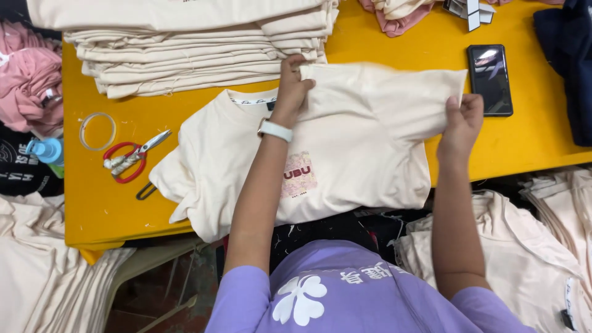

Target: Inspecting t-shirts and trimming excess threads using scissors at a quality control station.

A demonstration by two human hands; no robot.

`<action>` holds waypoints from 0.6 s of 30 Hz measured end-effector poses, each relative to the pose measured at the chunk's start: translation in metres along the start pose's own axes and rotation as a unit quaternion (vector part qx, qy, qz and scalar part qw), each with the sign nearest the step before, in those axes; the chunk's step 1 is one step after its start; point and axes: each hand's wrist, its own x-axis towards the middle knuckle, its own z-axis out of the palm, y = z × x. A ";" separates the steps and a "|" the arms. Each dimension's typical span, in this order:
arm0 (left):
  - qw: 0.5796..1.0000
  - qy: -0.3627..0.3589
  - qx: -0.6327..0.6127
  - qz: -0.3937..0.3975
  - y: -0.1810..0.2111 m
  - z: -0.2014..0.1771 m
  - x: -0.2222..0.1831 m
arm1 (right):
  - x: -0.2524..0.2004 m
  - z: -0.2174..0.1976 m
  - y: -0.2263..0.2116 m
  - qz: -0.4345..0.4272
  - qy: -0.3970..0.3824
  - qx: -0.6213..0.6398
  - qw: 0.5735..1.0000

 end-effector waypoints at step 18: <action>0.797 -0.216 0.557 0.086 0.070 0.051 -0.146 | 0.078 -0.029 0.074 -0.020 -0.062 -0.121 0.990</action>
